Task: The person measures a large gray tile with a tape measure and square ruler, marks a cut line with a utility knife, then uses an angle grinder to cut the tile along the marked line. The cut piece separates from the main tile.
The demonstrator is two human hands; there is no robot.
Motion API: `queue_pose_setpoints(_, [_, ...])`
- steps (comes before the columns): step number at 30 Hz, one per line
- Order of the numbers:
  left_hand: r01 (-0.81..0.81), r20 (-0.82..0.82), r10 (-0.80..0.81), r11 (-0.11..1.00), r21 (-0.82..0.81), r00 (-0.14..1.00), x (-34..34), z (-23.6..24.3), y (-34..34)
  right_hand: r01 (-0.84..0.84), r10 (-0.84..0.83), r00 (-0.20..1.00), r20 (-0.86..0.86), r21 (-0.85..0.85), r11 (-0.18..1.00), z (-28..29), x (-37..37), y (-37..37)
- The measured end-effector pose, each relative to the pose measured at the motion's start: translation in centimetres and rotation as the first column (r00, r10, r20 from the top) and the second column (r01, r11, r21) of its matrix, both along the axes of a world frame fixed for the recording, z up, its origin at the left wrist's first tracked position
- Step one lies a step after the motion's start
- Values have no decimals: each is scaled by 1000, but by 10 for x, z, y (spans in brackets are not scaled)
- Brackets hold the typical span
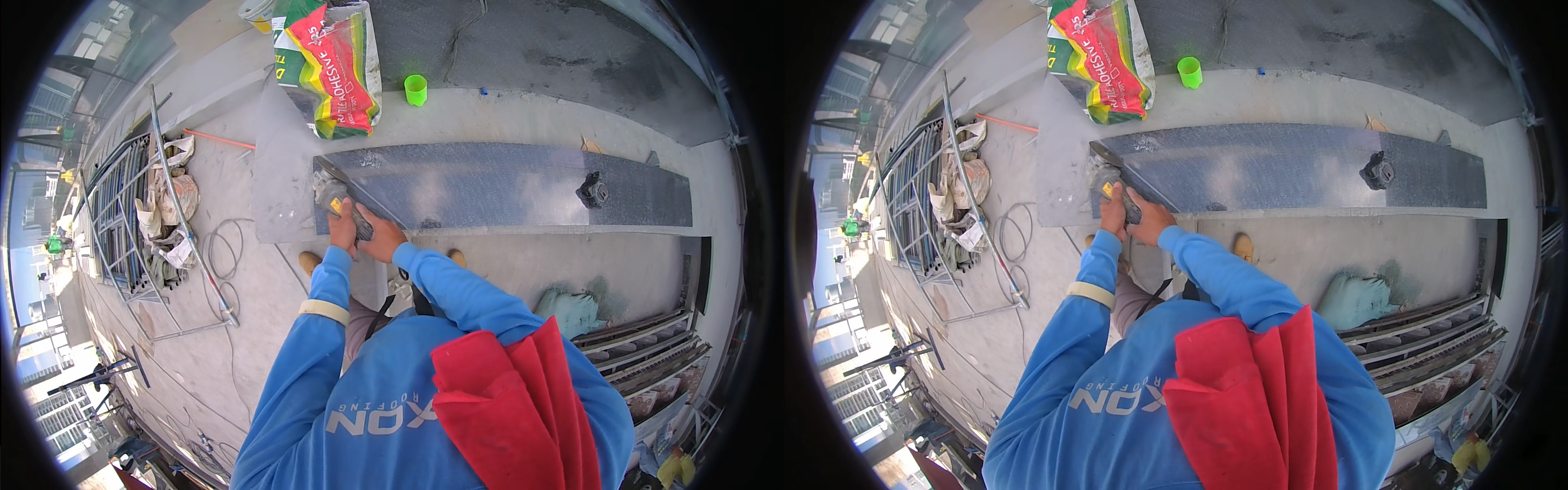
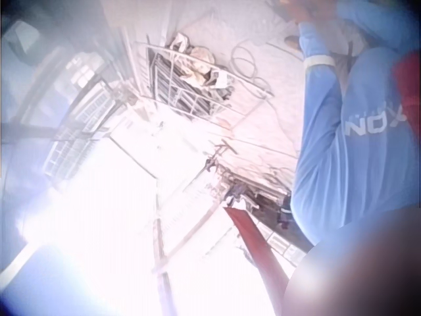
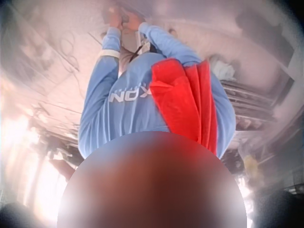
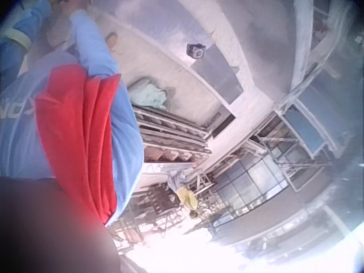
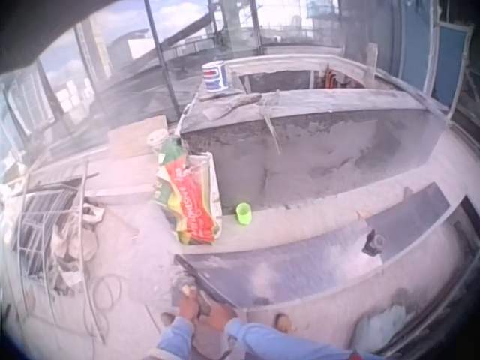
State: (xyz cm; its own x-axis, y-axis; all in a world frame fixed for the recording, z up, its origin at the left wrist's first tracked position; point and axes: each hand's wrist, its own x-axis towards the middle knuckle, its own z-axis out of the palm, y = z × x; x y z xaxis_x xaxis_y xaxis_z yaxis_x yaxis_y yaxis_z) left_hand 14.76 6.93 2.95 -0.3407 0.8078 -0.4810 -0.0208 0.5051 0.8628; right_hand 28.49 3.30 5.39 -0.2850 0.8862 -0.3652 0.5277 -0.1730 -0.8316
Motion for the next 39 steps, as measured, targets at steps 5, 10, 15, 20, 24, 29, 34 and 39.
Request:
queue_pose_setpoints(5, [-17, 122, 21, 999, -38, 992, -11, -1, 9, -9, 9, 1000, 18, 15, 1000, 2, -9, 9])
queue_pose_setpoints(10, [-24, 112, 25, 1000, -15, 993, -23, -4, 17, -18, 19, 999, 30, -30, 999, 8, -19, 20])
queue_pose_setpoints(15, [2, 83, -7, 998, 58, 997, -32, -20, 24, -5, 5, 1000, 11, -17, 1000, 10, -25, 24])
queue_pose_setpoints(20, [30, 9, -31, 998, 60, 999, -39, -28, 36, -27, 28, 999, 18, -28, 999, 7, -26, 32])
queue_pose_setpoints(24, [-20, 94, 16, 999, 43, 995, -36, -12, 42, -20, 20, 1000, 7, -14, 1000, 11, -29, 42])
queue_pose_setpoints(29, [-62, 59, 63, 998, -25, 996, -31, 1, 45, -22, 22, 1000, 8, -21, 1000, 17, -28, 44])
queue_pose_setpoints(34, [49, -71, -52, 998, -41, 996, -28, -18, 25, -21, 20, 999, 41, 2, 1000, 12, -15, 18])
queue_pose_setpoints(39, [45, -5, -45, 993, 113, 999, -10, -33, -4, -8, 8, 1000, -9, 56, 998, 2, 0, -6])
